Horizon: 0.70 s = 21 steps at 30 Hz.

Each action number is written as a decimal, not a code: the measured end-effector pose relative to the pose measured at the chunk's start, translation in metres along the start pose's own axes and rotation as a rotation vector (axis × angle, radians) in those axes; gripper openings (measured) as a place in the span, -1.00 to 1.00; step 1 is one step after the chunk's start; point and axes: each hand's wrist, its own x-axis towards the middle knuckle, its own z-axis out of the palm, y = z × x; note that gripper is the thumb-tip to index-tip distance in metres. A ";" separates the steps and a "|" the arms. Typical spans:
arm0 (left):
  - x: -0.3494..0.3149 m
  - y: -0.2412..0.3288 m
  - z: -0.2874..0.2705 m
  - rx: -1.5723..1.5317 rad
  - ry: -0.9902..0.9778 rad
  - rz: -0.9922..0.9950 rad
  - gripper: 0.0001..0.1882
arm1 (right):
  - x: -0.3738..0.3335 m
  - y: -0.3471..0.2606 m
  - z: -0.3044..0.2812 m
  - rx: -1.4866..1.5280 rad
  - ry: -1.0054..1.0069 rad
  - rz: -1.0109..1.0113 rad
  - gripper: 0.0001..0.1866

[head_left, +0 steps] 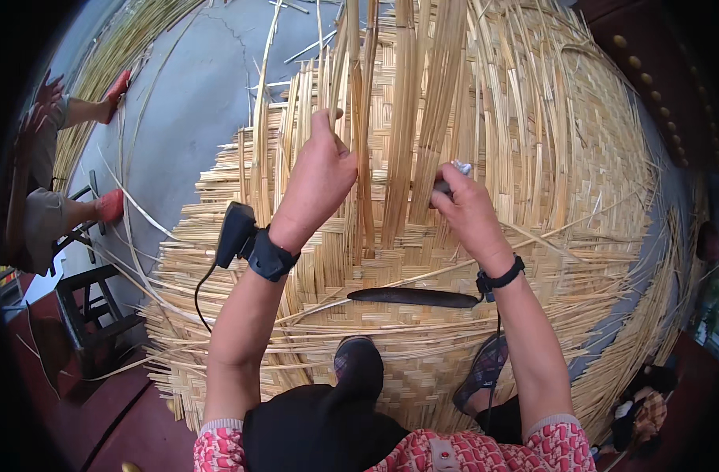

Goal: The recorder and other people are weaving bamboo strips into large mats on the floor of a workshop or courtyard.

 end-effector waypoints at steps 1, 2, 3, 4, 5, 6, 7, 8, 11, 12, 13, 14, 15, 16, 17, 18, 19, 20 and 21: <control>-0.019 -0.012 -0.008 -0.220 0.053 -0.097 -0.47 | -0.001 -0.009 -0.011 0.007 0.004 -0.030 -0.86; -0.038 -0.032 -0.016 -0.429 0.111 -0.193 -0.52 | -0.006 -0.020 -0.015 -0.082 -0.034 -0.032 -0.84; -0.054 -0.043 -0.020 -0.670 0.171 -0.285 -0.55 | -0.012 -0.026 -0.019 -0.186 -0.068 -0.023 -0.82; -0.069 -0.053 -0.025 -0.911 0.229 -0.375 -0.58 | -0.015 -0.029 -0.017 -0.174 -0.067 -0.045 -0.82; -0.078 -0.069 -0.020 -1.145 0.160 -0.395 -0.62 | -0.019 -0.025 -0.015 -0.396 -0.120 -0.013 -0.80; -0.084 -0.084 -0.014 -1.376 0.083 -0.409 -0.67 | -0.020 -0.018 -0.014 -0.618 -0.168 0.019 -0.78; -0.088 -0.090 -0.004 -1.395 0.100 -0.448 -0.64 | -0.018 -0.009 -0.009 -0.673 -0.251 -0.008 -0.76; -0.091 -0.095 0.006 -1.406 0.099 -0.437 -0.64 | -0.020 -0.001 -0.011 -0.686 -0.246 -0.013 -0.76; -0.094 -0.115 0.015 -1.408 0.225 -0.352 -0.51 | -0.013 -0.020 -0.005 -0.924 -0.077 -0.297 -0.68; -0.099 -0.115 0.016 -1.413 0.233 -0.366 -0.51 | -0.008 -0.047 0.003 -0.790 -0.112 -0.219 -0.66; -0.104 -0.113 0.011 -1.449 0.209 -0.417 -0.52 | -0.002 -0.075 0.018 -0.655 -0.142 -0.141 -0.64; -0.100 -0.111 0.010 -1.496 0.170 -0.456 -0.53 | -0.001 -0.076 0.040 -0.440 -0.177 -0.201 -0.63; -0.096 -0.122 0.003 -1.491 0.069 -0.419 -0.58 | 0.004 -0.074 0.064 -0.212 -0.209 -0.269 -0.61; -0.087 -0.113 -0.006 -1.503 0.063 -0.425 -0.58 | 0.010 -0.071 0.076 -0.222 -0.214 -0.261 -0.61; -0.069 -0.107 -0.017 -1.217 0.025 -0.364 -0.62 | 0.019 -0.065 0.086 -0.303 -0.354 -0.205 -0.60; -0.056 -0.104 -0.036 -0.914 0.010 -0.311 -0.65 | 0.028 -0.068 0.096 -0.361 -0.503 -0.166 -0.58; -0.044 -0.115 -0.049 -0.712 -0.039 -0.324 -0.71 | 0.035 -0.071 0.102 -0.343 -0.524 -0.183 -0.58; -0.036 -0.123 -0.051 -0.707 -0.022 -0.347 -0.71 | 0.042 -0.070 0.105 -0.163 -0.429 -0.138 -0.58; -0.025 -0.126 -0.048 -0.544 -0.089 -0.346 -0.72 | 0.048 -0.067 0.106 0.004 -0.320 -0.076 -0.57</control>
